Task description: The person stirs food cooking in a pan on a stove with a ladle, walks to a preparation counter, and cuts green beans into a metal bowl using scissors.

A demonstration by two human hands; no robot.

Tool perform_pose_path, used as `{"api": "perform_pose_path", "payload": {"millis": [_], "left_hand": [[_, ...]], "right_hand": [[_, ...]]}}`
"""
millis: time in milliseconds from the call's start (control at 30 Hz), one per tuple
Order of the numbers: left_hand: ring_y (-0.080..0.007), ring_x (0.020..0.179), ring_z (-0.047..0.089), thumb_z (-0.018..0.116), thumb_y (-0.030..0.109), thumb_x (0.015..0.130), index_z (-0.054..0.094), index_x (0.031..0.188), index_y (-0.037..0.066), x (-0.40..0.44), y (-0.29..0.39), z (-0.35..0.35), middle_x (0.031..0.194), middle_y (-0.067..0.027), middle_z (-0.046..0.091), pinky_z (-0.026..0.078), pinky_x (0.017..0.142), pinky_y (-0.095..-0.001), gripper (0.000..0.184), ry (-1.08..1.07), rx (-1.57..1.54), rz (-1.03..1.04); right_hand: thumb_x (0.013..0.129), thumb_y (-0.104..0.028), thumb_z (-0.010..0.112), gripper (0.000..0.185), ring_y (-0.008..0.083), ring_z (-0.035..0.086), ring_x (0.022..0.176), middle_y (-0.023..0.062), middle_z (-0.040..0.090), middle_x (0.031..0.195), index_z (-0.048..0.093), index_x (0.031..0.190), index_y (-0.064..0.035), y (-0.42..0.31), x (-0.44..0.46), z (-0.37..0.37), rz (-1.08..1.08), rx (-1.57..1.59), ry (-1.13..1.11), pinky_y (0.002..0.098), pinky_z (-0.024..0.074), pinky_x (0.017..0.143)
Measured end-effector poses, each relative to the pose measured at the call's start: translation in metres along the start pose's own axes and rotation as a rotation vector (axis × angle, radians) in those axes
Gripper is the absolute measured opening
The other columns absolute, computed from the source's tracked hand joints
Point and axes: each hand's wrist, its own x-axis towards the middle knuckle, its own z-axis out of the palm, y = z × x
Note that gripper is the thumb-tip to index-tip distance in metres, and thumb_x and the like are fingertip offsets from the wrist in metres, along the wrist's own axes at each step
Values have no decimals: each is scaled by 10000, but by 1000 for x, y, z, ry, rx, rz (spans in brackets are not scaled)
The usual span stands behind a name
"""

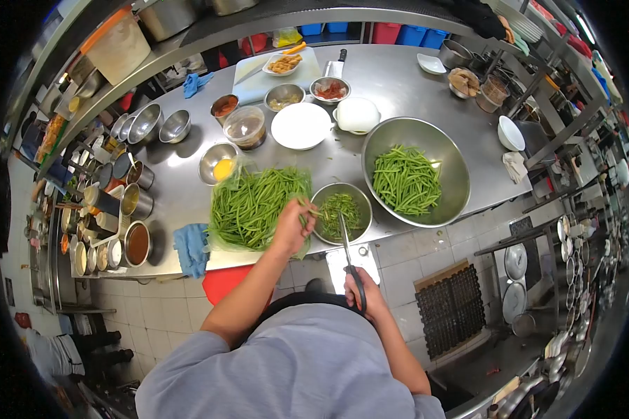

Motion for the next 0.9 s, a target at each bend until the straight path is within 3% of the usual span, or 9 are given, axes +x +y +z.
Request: {"api": "perform_pose_path", "payload": {"millis": [100,233,300,333,367,467,533,633,900], "left_hand": [[-107,498,425,493,245,934,515,929,100,18,31,-23,730,-43,529,262,401,-232,147,21,-208,48],[-101,485,417,556,299,932,526,863,94,56,60,-59,704,-38,520,245,395,-238,219,115,-64,54],[-110,506,437,629,347,898,538,756,87,74,69,-77,625,-8,497,275,411,-259,311,157,384,-5],[-170,529,505,665,402,878,604,808,55,91,61,-94,616,-60,554,398,494,-315,359,187,654,89],[-170,529,505,665,402,878,604,808,55,91,63,-95,616,-60,554,398,494,-315,359,188,654,93],[-267,635,596,638,344,891,647,970,73,87,61,-103,712,-136,623,478,589,-372,283,69,1270,346],[-343,803,647,648,319,859,665,1083,158,83,60,-105,835,-175,671,512,746,-438,276,-75,1539,431],[-336,896,654,634,246,839,675,1100,173,79,62,-100,946,-145,698,515,785,-448,274,-49,1642,347],[-327,859,657,616,304,877,665,1012,126,34,90,-56,919,-136,695,513,729,-445,229,-59,1527,428]], "right_hand": [[978,-192,565,311,80,466,576,4,481,748,477,1222,-21,-1,-4,-3,-13,10,3,236,403,479],[979,-182,558,306,81,464,577,4,481,744,472,1224,-21,-1,-5,-4,-7,-13,5,235,404,480],[977,-185,561,310,82,465,577,5,482,745,471,1225,-22,1,-5,-5,-3,-40,1,236,405,480],[975,-188,564,315,82,465,578,5,483,745,470,1226,-23,1,-5,-5,2,-65,-4,236,406,480],[975,-188,564,315,82,465,578,5,483,745,470,1226,-23,0,-5,-4,-1,-66,-6,236,406,480],[970,-200,576,330,83,469,578,5,487,743,467,1227,-25,1,-7,-5,18,-83,9,236,405,478],[965,-211,590,345,85,473,578,5,491,741,463,1225,-24,4,-7,-7,1,-82,5,237,405,477],[961,-217,600,352,85,476,579,4,494,738,462,1218,-21,2,-8,-6,16,-75,8,236,406,479],[934,-220,634,442,83,467,595,-2,496,751,435,1278,-26,6,-5,-22,-44,-231,-29,239,397,516]]}}
